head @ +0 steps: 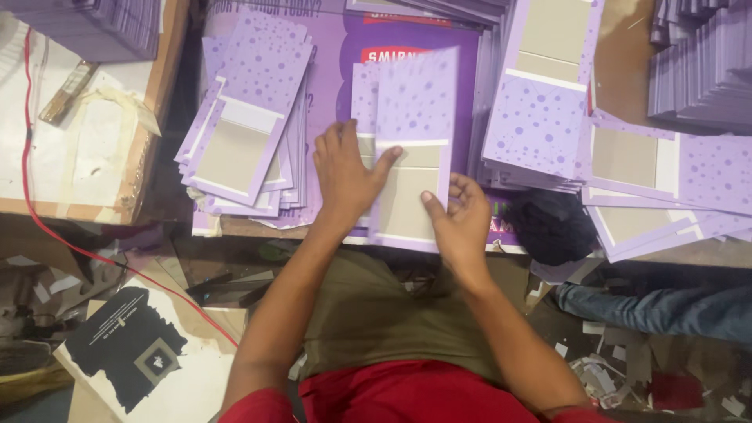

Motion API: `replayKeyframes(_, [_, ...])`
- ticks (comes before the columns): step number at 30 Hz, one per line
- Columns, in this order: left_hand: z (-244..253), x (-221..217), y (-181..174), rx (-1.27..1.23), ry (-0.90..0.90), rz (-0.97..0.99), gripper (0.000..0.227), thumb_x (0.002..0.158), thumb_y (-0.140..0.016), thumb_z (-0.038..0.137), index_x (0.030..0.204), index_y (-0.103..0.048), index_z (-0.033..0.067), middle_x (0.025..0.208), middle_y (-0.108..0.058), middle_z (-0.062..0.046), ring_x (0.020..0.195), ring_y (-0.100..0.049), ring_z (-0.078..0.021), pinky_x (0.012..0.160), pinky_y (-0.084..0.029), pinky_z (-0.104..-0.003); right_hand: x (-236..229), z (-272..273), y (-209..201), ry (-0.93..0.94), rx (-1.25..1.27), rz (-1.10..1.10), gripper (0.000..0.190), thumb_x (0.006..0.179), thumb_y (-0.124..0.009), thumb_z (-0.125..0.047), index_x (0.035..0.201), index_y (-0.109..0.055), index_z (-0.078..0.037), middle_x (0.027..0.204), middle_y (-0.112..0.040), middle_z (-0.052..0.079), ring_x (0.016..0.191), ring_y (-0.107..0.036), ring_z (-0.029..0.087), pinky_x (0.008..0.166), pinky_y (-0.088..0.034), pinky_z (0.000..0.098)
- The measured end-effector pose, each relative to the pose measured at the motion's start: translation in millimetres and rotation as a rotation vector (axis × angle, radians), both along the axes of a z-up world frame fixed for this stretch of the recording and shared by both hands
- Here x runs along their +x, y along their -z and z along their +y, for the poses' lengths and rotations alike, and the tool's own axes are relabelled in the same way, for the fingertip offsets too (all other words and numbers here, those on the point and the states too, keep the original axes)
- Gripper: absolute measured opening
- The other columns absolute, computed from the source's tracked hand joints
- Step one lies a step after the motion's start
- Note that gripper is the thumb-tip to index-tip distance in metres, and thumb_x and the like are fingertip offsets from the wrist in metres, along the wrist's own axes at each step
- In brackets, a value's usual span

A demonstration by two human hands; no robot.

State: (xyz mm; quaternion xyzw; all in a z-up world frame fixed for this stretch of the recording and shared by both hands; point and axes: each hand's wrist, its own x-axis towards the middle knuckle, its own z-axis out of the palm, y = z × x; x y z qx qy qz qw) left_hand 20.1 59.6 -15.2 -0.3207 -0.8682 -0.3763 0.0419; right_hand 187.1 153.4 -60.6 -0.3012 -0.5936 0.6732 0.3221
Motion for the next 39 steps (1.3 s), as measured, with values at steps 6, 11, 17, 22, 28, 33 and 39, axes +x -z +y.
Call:
replayKeyframes(6, [-28.2,-30.2,-34.1,0.154,0.508,-0.566,0.061,0.086,-0.078,0.028,0.137,-0.061,-0.0002,0.125,-0.072,-0.02,0.114,-0.069,-0.0301,0.099,-0.053,-0.041,-1.2,-22.2,-32.1,-0.166,-0.193,0.225,0.056,0.091,-0.072,-0.003,0.137,-0.042,0.006,0.127,-0.064,0.012,0.106,-0.069,0.016,0.091,-0.061,0.0319])
replayKeyframes(11, [-49.9,-76.6,-55.0,-0.193,0.792,-0.36,0.053,0.082,-0.079,0.025,0.13,-0.068,0.0055,0.117,-0.076,-0.015,0.107,-0.073,-0.0294,0.095,-0.055,-0.042,-8.1,19.7,-48.0,-0.157,-0.297,0.11,0.054,0.088,-0.074,-0.007,0.135,-0.05,0.006,0.107,-0.074,0.016,0.089,-0.074,0.018,0.078,-0.061,0.032])
replayKeyframes(17, [-21.8,-63.0,-44.8,-0.649,0.49,-0.268,0.051,0.074,-0.083,0.04,0.118,-0.074,0.0179,0.111,-0.078,-0.008,0.102,-0.07,-0.0255,0.09,-0.051,-0.043,-21.3,29.6,-39.9,-0.315,0.055,-0.236,0.028,0.086,-0.077,-0.001,0.109,-0.067,0.01,0.097,-0.076,0.015,0.081,-0.072,0.017,0.073,-0.059,0.0306])
replayKeyframes(22, [-15.0,-34.2,-6.8,-0.371,0.304,-0.11,0.059,0.069,-0.091,0.038,0.117,-0.068,0.0132,0.125,-0.058,-0.012,0.121,-0.049,-0.0322,0.101,-0.03,-0.061,-24.3,39.6,-54.8,-0.312,0.105,-0.336,0.026,0.089,-0.068,-0.006,0.113,-0.068,0.005,0.1,-0.076,0.012,0.084,-0.074,0.016,0.074,-0.059,0.0299])
replayKeyframes(28, [-4.8,-32.6,18.3,-0.272,0.231,-0.07,0.054,0.073,-0.076,0.03,0.119,-0.057,0.0115,0.12,-0.054,-0.008,0.12,-0.049,-0.0297,0.105,-0.028,-0.067,-33.4,30.9,-72.2,-0.411,0.314,-0.432,0.024,0.091,-0.06,-0.003,0.112,-0.067,0.006,0.097,-0.076,0.014,0.083,-0.071,0.018,0.075,-0.056,0.0313])
replayKeyframes(33, [8.1,-23.9,21.0,-0.305,0.113,0.076,0.056,0.078,-0.07,0.039,0.124,-0.057,0.01,0.121,-0.053,-0.011,0.121,-0.048,-0.0327,0.104,-0.023,-0.079,-30.3,30.2,-59.7,-0.352,0.23,-0.374,0.024,0.093,-0.059,0.0,0.115,-0.065,0.008,0.101,-0.074,0.015,0.087,-0.069,0.017,0.078,-0.055,0.0325])
replayKeyframes(39, [-35.3,-2.1,5.8,-0.422,0.448,0.165,0.087,0.068,-0.072,0.043,0.146,-0.046,0.0151,0.153,-0.037,-0.021,0.146,-0.027,-0.0413,0.108,-0.004,-0.082,-19.5,39.2,-25.7,-0.279,0.101,-0.186,0.028,0.093,-0.059,0.004,0.12,-0.061,0.011,0.113,-0.073,0.016,0.103,-0.069,0.017,0.09,-0.054,0.0305])
